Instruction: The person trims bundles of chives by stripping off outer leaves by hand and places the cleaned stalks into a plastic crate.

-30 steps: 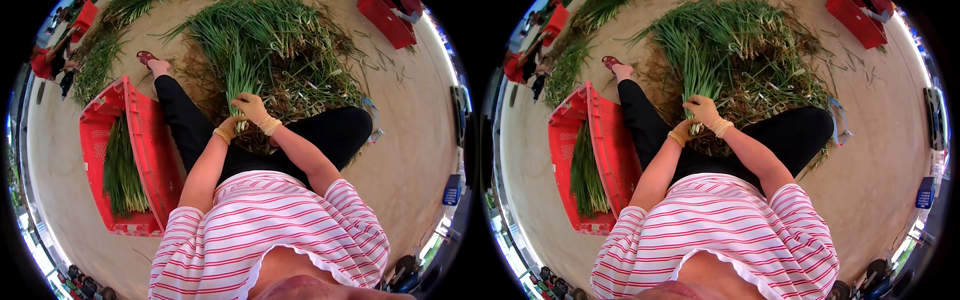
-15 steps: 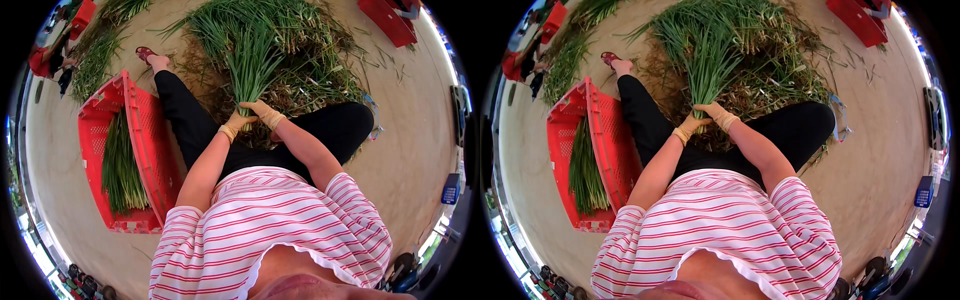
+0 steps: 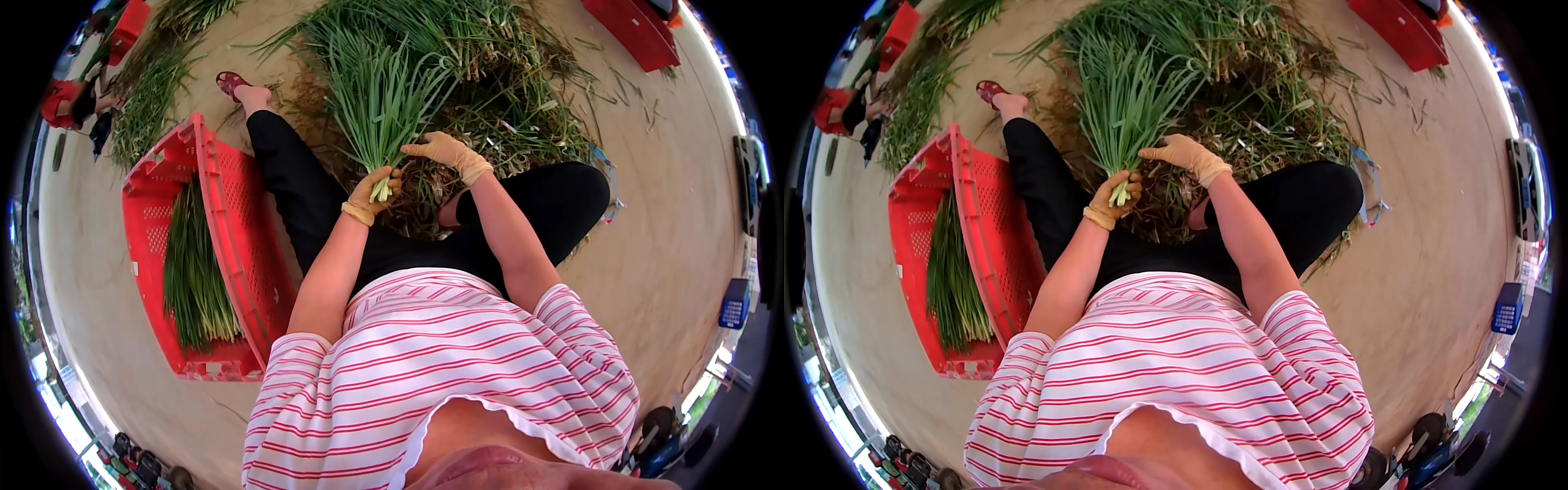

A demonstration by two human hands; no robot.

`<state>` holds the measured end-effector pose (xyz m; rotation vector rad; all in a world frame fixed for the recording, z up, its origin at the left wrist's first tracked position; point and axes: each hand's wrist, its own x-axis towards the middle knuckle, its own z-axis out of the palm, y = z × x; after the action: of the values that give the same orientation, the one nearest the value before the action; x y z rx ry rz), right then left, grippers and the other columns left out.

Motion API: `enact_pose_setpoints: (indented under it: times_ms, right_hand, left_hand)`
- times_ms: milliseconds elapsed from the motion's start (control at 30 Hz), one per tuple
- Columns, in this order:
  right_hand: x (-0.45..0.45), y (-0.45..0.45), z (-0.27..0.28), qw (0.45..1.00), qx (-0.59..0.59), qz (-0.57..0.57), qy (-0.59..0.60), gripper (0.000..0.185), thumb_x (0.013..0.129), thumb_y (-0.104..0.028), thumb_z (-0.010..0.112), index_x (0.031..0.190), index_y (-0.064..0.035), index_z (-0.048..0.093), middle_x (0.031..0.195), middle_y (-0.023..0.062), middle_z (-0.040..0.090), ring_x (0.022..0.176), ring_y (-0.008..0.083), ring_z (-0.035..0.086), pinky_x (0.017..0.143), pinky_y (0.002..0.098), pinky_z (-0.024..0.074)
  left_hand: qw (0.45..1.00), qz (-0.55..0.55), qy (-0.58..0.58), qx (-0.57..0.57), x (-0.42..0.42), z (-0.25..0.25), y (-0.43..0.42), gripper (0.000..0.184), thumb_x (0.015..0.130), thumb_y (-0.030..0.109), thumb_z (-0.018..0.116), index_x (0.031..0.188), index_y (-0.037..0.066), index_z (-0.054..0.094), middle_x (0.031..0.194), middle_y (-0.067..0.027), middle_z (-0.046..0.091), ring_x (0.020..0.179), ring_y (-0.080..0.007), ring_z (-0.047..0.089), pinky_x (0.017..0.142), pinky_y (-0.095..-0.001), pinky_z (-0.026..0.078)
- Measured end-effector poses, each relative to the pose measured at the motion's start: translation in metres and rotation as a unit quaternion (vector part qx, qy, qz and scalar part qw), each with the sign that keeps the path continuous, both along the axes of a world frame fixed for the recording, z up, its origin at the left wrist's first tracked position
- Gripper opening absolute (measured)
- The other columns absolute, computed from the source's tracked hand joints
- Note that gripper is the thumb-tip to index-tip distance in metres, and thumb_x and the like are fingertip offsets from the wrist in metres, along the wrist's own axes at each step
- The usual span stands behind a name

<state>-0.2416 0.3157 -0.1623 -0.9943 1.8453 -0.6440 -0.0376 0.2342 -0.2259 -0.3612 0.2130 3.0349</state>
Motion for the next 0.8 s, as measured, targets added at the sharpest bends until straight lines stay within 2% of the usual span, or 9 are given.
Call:
enact_pose_setpoints:
  times_ms: [100,167,267,333,467,567,633,700,800]
  right_hand:
    - [-0.006,0.003,0.028,0.998,0.062,-0.021,-0.026,0.057,0.074,-0.049,0.066,0.101,0.0003,0.061,0.086,0.0121,0.065,0.076,0.018,0.061,0.069,0.0299,0.046]
    - [-0.004,0.002,0.017,0.973,-0.086,-0.213,-0.016,0.042,0.077,-0.04,0.064,0.094,-0.0017,0.063,0.07,0.0057,0.062,0.059,0.0111,0.056,0.057,0.0264,0.0434]
    - [0.006,-0.004,0.005,0.94,-0.201,-0.271,-0.04,0.036,0.078,-0.036,0.063,0.088,-0.0017,0.063,0.067,0.0041,0.06,0.056,0.0106,0.051,0.055,0.026,0.0412]
    - [0.006,-0.004,0.0,0.945,-0.195,-0.256,-0.054,0.035,0.078,-0.036,0.063,0.086,-0.0019,0.063,0.067,0.0048,0.059,0.059,0.0122,0.052,0.058,0.0274,0.0419]
    - [-0.016,0.0,0.013,0.889,-0.184,-0.417,0.041,0.032,0.078,-0.032,0.063,0.088,-0.0015,0.061,0.074,0.0086,0.06,0.066,0.0208,0.055,0.065,0.0327,0.0429]
    - [-0.033,0.005,0.021,0.862,-0.216,-0.419,0.188,0.031,0.078,-0.029,0.063,0.096,-0.0038,0.062,0.087,0.0105,0.061,0.082,0.0247,0.057,0.073,0.0344,0.0448]
    - [-0.033,0.004,0.021,0.823,-0.352,-0.275,0.351,0.032,0.079,-0.027,0.063,0.106,-0.0108,0.061,0.102,0.0112,0.059,0.102,0.0266,0.053,0.083,0.0355,0.0442]
    - [-0.011,0.004,0.028,0.946,-0.217,-0.04,0.236,0.028,0.079,-0.027,0.062,0.107,-0.0203,0.064,0.108,0.0086,0.057,0.109,0.0283,0.047,0.091,0.0368,0.0406]
    - [0.02,-0.003,0.008,0.93,-0.114,0.151,0.316,0.022,0.078,-0.025,0.061,0.097,-0.0154,0.066,0.1,0.0064,0.059,0.101,0.0256,0.051,0.09,0.0364,0.0401]
  left_hand:
    - [0.996,0.056,-0.048,-0.045,-0.001,0.001,0.003,0.023,0.089,0.027,0.052,0.092,0.005,0.053,0.071,-0.0039,0.058,0.07,-0.0174,0.06,0.037,-0.021,0.041]
    - [0.996,0.051,-0.052,-0.046,-0.002,0.001,0.004,0.022,0.089,0.027,0.052,0.092,0.004,0.052,0.071,-0.0038,0.057,0.069,-0.0171,0.06,0.037,-0.0213,0.041]
    - [0.997,0.038,-0.055,-0.045,-0.004,0.003,0.004,0.022,0.089,0.026,0.052,0.092,0.004,0.052,0.07,-0.0039,0.056,0.066,-0.0162,0.059,0.039,-0.0216,0.042]
    - [0.997,0.029,-0.055,-0.044,-0.005,0.005,0.005,0.022,0.089,0.025,0.053,0.092,0.003,0.053,0.069,-0.0042,0.056,0.063,-0.0157,0.057,0.041,-0.0214,0.044]
    - [0.995,0.049,-0.074,-0.055,-0.004,0.005,0.005,0.021,0.087,0.021,0.055,0.092,0.001,0.053,0.068,-0.005,0.055,0.061,-0.0144,0.054,0.054,-0.0232,0.048]
    - [0.994,0.043,-0.076,-0.061,-0.003,0.001,0.003,0.021,0.087,0.02,0.056,0.092,0.0,0.053,0.07,-0.0051,0.054,0.062,-0.0136,0.054,0.06,-0.0248,0.049]
    - [0.993,0.042,-0.078,-0.076,-0.006,0.001,0.005,0.021,0.087,0.019,0.056,0.092,-0.001,0.053,0.071,-0.0051,0.054,0.063,-0.0134,0.054,0.061,-0.0256,0.049]
    - [0.991,0.052,-0.09,-0.083,-0.008,0.007,0.007,0.02,0.086,0.018,0.057,0.092,-0.001,0.053,0.075,-0.0056,0.055,0.063,-0.0132,0.055,0.059,-0.0253,0.049]
    - [0.993,0.009,-0.107,-0.056,-0.007,-0.003,0.004,0.02,0.086,0.016,0.057,0.095,-0.001,0.052,0.08,-0.0067,0.057,0.063,-0.0136,0.056,0.055,-0.0255,0.05]
